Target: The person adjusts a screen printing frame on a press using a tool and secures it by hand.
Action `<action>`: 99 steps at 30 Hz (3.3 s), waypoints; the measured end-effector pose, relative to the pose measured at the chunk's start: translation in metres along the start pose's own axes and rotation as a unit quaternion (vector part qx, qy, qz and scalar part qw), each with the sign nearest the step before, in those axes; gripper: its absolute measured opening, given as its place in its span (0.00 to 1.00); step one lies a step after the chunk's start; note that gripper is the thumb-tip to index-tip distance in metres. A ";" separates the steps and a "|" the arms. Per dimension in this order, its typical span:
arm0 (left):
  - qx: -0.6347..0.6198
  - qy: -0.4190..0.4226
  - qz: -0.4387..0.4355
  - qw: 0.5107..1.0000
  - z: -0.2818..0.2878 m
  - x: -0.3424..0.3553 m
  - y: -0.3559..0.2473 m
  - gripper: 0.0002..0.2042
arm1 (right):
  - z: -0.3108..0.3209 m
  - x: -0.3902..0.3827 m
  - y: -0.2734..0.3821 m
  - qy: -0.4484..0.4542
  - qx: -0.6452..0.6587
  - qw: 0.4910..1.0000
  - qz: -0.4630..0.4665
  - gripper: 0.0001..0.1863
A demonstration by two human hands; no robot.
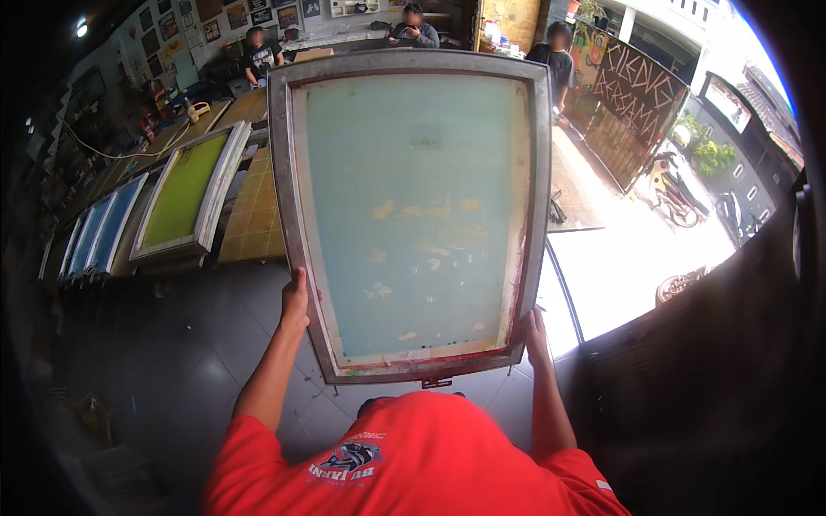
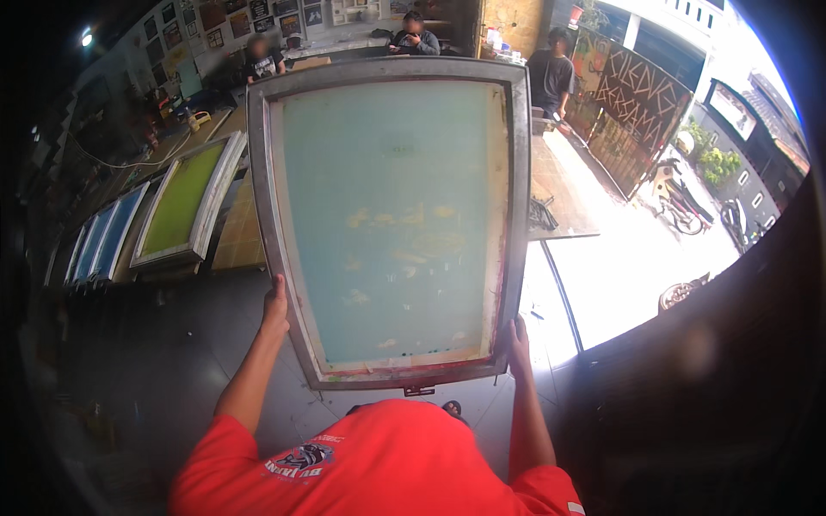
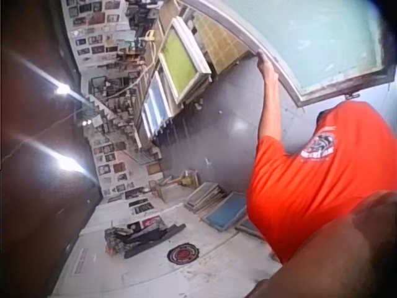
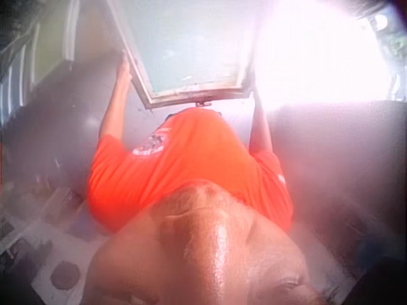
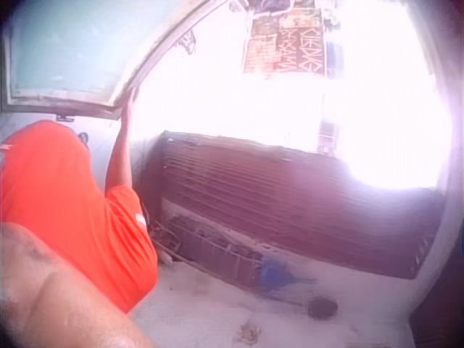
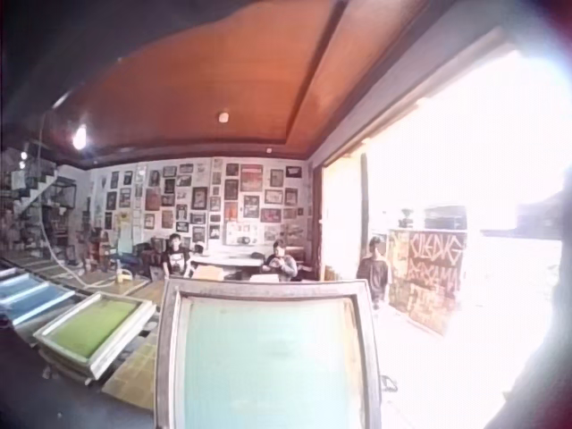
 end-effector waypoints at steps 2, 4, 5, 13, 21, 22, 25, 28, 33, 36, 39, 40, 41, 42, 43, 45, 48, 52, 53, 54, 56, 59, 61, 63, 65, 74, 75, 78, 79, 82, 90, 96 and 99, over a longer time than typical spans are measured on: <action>0.043 -0.021 0.074 0.996 -0.007 0.012 -0.007 0.39 | -0.013 0.012 0.028 -0.063 0.011 0.998 0.029 0.20; 0.074 -0.047 0.108 0.990 -0.023 0.020 -0.012 0.41 | 0.003 0.047 0.010 -0.105 -0.142 0.981 0.076 0.20; 0.092 -0.067 0.106 0.988 -0.026 0.026 -0.014 0.42 | 0.000 0.050 0.005 -0.113 -0.201 0.970 0.074 0.20; 0.161 -0.062 0.088 0.981 -0.058 0.166 -0.012 0.43 | -0.024 0.163 0.084 -0.066 -0.354 0.930 -0.079 0.28; 0.135 -0.005 0.152 0.979 -0.042 0.286 0.011 0.41 | -0.068 0.256 0.083 -0.089 -0.394 0.910 -0.096 0.28; 0.140 -0.011 0.153 0.978 -0.042 0.297 0.012 0.40 | -0.070 0.264 0.083 -0.090 -0.393 0.910 -0.100 0.28; 0.152 -0.014 0.168 0.974 -0.051 0.316 0.012 0.39 | -0.074 0.280 0.078 -0.081 -0.404 0.902 -0.127 0.28; 0.155 0.030 0.157 0.975 -0.048 0.336 0.012 0.38 | -0.082 0.286 0.080 -0.082 -0.414 0.894 -0.148 0.29; 0.119 0.040 0.162 0.979 -0.063 0.357 0.012 0.34 | -0.074 0.309 0.088 -0.077 -0.411 0.894 -0.161 0.30; 0.106 0.044 0.155 0.981 -0.061 0.368 0.017 0.32 | -0.075 0.326 0.087 -0.070 -0.402 0.900 -0.152 0.30; 0.126 0.019 0.176 0.976 -0.084 0.366 0.009 0.29 | -0.063 0.342 0.077 -0.073 -0.411 0.895 -0.155 0.31; 0.119 0.037 0.171 0.977 -0.084 0.366 0.008 0.29 | -0.063 0.347 0.078 -0.071 -0.406 0.898 -0.154 0.30; 0.112 0.056 0.166 0.978 -0.085 0.367 0.008 0.28 | -0.064 0.350 0.075 -0.077 -0.407 0.900 -0.136 0.30; 0.101 0.054 0.161 0.980 -0.083 0.371 0.009 0.27 | -0.065 0.355 0.073 -0.085 -0.406 0.902 -0.116 0.30; 0.090 0.056 0.158 0.982 -0.084 0.377 0.016 0.26 | -0.063 0.353 0.072 -0.095 -0.407 0.903 -0.100 0.30; 0.083 0.064 0.156 0.982 -0.087 0.388 0.024 0.25 | -0.056 0.351 0.070 -0.084 -0.396 0.907 -0.114 0.30; 0.104 0.065 0.174 0.977 -0.073 0.394 0.038 0.25 | -0.061 0.343 0.071 -0.093 -0.396 0.905 -0.122 0.29; 0.136 0.042 0.116 0.983 -0.052 0.403 0.035 0.29 | -0.074 0.349 0.080 -0.043 -0.392 0.910 -0.131 0.26; 0.205 -0.022 0.072 0.976 -0.039 0.405 0.031 0.30 | -0.077 0.351 0.083 -0.070 -0.394 0.916 -0.037 0.27; 0.235 0.010 0.058 0.970 -0.048 0.398 0.030 0.29 | -0.078 0.342 0.089 -0.080 -0.390 0.917 -0.011 0.26; 0.285 0.079 0.019 0.955 -0.074 0.363 0.000 0.29 | -0.057 0.320 0.117 -0.098 -0.393 0.914 0.030 0.25; 0.358 -0.003 -0.127 0.925 -0.057 0.281 -0.016 0.25 | 0.003 0.307 0.120 -0.121 -0.403 0.905 0.058 0.19; 0.394 -0.028 -0.135 0.909 -0.066 0.203 -0.026 0.23 | 0.069 0.311 0.094 -0.133 -0.395 0.909 -0.023 0.14; 0.448 -0.044 -0.123 0.884 -0.060 0.147 -0.011 0.24 | 0.097 0.311 0.087 -0.160 -0.391 0.903 -0.080 0.11; 0.490 -0.051 -0.132 0.860 -0.068 0.113 0.006 0.25 | 0.102 0.317 0.082 -0.129 -0.357 0.922 -0.081 0.11; 0.576 -0.040 -0.081 0.813 -0.102 0.090 0.044 0.33 | 0.131 0.327 0.056 -0.215 -0.430 0.872 -0.096 0.12; 0.580 -0.055 -0.072 0.810 -0.097 0.086 0.045 0.33 | 0.120 0.331 0.061 -0.187 -0.439 0.870 -0.124 0.14; 0.575 -0.045 -0.021 0.816 -0.097 0.084 0.040 0.35 | 0.096 0.328 0.095 -0.100 -0.485 0.848 -0.190 0.17; 0.576 -0.035 -0.032 0.816 -0.093 0.085 0.042 0.38 | 0.094 0.324 0.103 -0.098 -0.469 0.857 -0.191 0.17; 0.554 0.010 -0.040 0.831 -0.104 0.091 0.029 0.46 | 0.122 0.337 0.067 -0.121 -0.487 0.848 -0.168 0.16; 0.574 -0.012 -0.040 0.817 -0.095 0.088 0.028 0.58 | 0.149 0.366 0.016 0.060 -0.165 0.978 -0.113 0.08; 0.574 0.006 -0.059 0.817 -0.101 0.095 0.020 0.57 | 0.144 0.321 -0.002 0.142 0.177 0.972 -0.060 0.08; 0.573 0.000 -0.059 0.817 -0.099 0.095 0.021 0.57 | 0.144 0.289 -0.017 0.145 0.276 0.950 -0.019 0.08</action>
Point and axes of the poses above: each hand's wrist, its own x-axis towards the middle knuckle, its own z-axis out of the back of the hand, y = z × x, the point moved 6 cm from there along x, towards the middle knuckle, and after that the axes turned 10 degrees about y, right-handed, at the moved point
